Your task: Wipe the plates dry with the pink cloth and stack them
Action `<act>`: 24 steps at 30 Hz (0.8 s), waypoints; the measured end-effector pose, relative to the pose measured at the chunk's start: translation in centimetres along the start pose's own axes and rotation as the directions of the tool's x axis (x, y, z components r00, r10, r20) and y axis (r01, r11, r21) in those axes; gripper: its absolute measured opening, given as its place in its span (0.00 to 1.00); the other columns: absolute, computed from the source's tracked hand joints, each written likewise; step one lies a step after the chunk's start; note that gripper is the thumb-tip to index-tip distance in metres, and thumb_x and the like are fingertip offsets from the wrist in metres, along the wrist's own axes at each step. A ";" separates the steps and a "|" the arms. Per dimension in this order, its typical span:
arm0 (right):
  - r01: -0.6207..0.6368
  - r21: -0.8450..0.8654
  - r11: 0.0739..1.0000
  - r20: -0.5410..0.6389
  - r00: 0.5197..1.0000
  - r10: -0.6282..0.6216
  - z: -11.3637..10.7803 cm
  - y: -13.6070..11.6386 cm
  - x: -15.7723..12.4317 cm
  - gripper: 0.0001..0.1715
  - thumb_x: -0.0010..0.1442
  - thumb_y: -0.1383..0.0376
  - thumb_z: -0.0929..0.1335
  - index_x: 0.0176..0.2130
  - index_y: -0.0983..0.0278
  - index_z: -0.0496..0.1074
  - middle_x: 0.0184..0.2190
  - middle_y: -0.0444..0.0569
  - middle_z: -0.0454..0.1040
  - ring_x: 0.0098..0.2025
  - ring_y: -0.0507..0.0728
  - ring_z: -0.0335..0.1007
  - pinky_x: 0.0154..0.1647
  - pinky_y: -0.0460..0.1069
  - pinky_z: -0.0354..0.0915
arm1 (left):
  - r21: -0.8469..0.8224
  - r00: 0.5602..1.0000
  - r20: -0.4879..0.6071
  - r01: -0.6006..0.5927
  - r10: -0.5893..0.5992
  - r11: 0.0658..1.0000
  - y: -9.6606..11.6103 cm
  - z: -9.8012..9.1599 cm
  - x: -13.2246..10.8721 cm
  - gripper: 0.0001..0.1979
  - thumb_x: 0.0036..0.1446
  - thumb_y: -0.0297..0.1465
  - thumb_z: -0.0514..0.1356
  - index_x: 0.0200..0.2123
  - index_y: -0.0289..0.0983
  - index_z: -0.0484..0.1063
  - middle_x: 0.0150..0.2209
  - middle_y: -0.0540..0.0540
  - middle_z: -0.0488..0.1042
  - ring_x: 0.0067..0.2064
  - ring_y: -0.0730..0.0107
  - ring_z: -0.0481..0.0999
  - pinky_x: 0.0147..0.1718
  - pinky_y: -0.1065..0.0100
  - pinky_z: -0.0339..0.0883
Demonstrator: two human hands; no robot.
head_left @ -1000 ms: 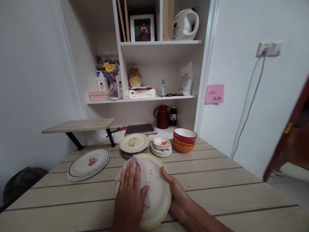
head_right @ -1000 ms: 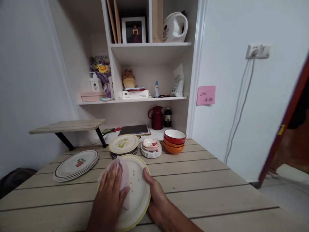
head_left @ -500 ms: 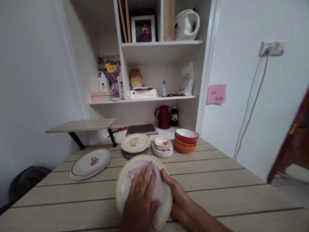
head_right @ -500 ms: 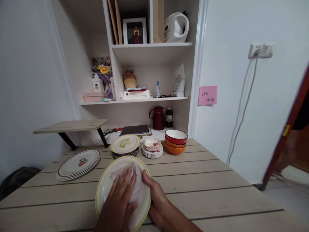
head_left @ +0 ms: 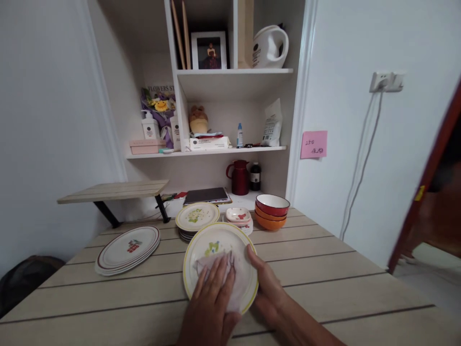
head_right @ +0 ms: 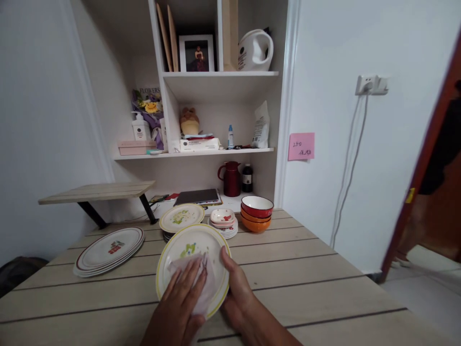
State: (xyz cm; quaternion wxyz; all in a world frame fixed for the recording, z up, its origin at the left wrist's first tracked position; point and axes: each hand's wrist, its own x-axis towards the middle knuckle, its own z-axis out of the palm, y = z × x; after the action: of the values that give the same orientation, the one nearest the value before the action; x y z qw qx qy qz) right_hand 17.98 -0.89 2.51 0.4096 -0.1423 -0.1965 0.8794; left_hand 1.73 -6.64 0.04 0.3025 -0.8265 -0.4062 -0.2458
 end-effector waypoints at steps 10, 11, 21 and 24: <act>-0.108 -0.023 0.994 0.011 0.994 0.108 -0.2 1.6 0.3 0.36 0.62 0.51 0.63 0.57 0.75 0.66 0.49 0.62 0.75 0.53 0.62 0.71 0.59 0.55 0.59 | 0.136 0.924 -0.083 0.381 -0.372 0.915 -1.5 0.6 -1.0 0.32 0.63 0.31 0.49 0.68 0.37 0.39 0.66 0.40 0.55 0.67 0.56 0.52 0.60 0.49 0.51; -0.090 -0.010 0.996 0.001 0.996 0.090 -0.3 1.1 0.3 0.36 0.61 0.50 0.62 0.56 0.76 0.66 0.49 0.63 0.75 0.53 0.62 0.71 0.59 0.55 0.59 | 0.126 0.930 -0.086 0.367 -0.358 0.922 -1.4 0.7 -1.0 0.32 0.63 0.31 0.49 0.68 0.36 0.40 0.66 0.39 0.55 0.67 0.56 0.52 0.60 0.50 0.52; -0.076 -0.018 0.997 0.010 0.997 0.077 0.2 0.9 -0.3 0.36 0.61 0.49 0.63 0.54 0.76 0.68 0.47 0.62 0.76 0.52 0.62 0.72 0.59 0.54 0.59 | 0.064 0.998 0.032 0.045 -0.047 0.997 1.1 0.5 -0.6 0.38 0.60 0.47 0.51 0.67 0.33 0.46 0.68 0.38 0.49 0.68 0.53 0.48 0.60 0.55 0.52; -0.160 -0.086 0.983 0.021 0.986 0.162 -0.1 2.6 -0.1 0.35 0.60 0.50 0.64 0.55 0.76 0.68 0.47 0.62 0.77 0.52 0.62 0.71 0.59 0.55 0.58 | 0.091 0.993 0.047 0.106 -0.111 0.990 0.9 0.1 -0.6 0.35 0.61 0.43 0.51 0.67 0.35 0.45 0.68 0.40 0.50 0.68 0.54 0.48 0.60 0.53 0.51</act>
State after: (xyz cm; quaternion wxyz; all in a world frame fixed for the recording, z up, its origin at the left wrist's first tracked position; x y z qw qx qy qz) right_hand 16.40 -2.49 1.29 0.3279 -0.1624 -0.2268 0.9026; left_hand 2.13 -7.33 -0.70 0.3144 -0.7951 -0.4687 -0.2222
